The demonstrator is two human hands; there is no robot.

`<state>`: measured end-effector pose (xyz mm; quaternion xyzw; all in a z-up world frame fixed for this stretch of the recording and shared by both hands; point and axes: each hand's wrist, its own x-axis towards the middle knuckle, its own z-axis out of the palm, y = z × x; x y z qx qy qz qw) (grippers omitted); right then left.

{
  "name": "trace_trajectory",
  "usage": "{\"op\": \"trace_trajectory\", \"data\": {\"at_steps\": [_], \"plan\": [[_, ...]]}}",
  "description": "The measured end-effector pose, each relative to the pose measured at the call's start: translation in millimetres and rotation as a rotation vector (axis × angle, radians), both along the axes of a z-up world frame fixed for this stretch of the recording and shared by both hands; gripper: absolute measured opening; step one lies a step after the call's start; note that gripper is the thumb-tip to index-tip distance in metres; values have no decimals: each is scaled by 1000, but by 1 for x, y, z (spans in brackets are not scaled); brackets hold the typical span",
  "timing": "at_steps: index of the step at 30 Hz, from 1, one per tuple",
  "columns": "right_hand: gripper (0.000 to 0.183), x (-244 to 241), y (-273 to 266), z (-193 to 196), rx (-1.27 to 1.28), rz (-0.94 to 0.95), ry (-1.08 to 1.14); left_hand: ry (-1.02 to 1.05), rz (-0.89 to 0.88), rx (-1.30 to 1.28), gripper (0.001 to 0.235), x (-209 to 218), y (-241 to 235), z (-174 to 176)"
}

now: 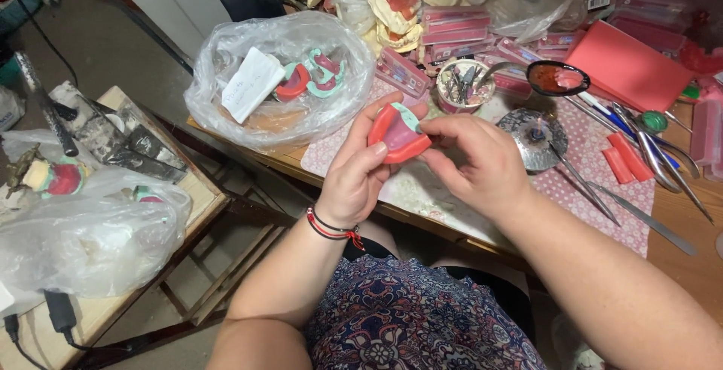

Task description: The person holds a pink and light-blue dental prosthesis and uses a metal spatula to apply and smooth pink wax onto the surface. They repeatedly heat the spatula over a small flame and scrape away excess wax, refining the shape of the prosthesis.

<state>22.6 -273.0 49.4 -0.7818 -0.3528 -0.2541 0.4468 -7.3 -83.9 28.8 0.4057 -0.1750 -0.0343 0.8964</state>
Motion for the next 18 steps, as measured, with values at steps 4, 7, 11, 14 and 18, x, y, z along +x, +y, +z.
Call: {"op": "trace_trajectory", "data": {"at_steps": [4,7,11,14,18], "plan": [[27,0,1,6,-9,-6,2,12,-1,10,73,1,3,-4],[38,-2,3,14,12,70,72,26,25,61,72,-2,3,1],[38,1,0,11,94,174,232,36,27,120,70,-7,4,8],[38,-3,-3,5,249,246,460,4,18,206,73,-1,13,-2],[39,-3,-9,8,442,334,723,-304,137,479,106,0,14,2]]}}
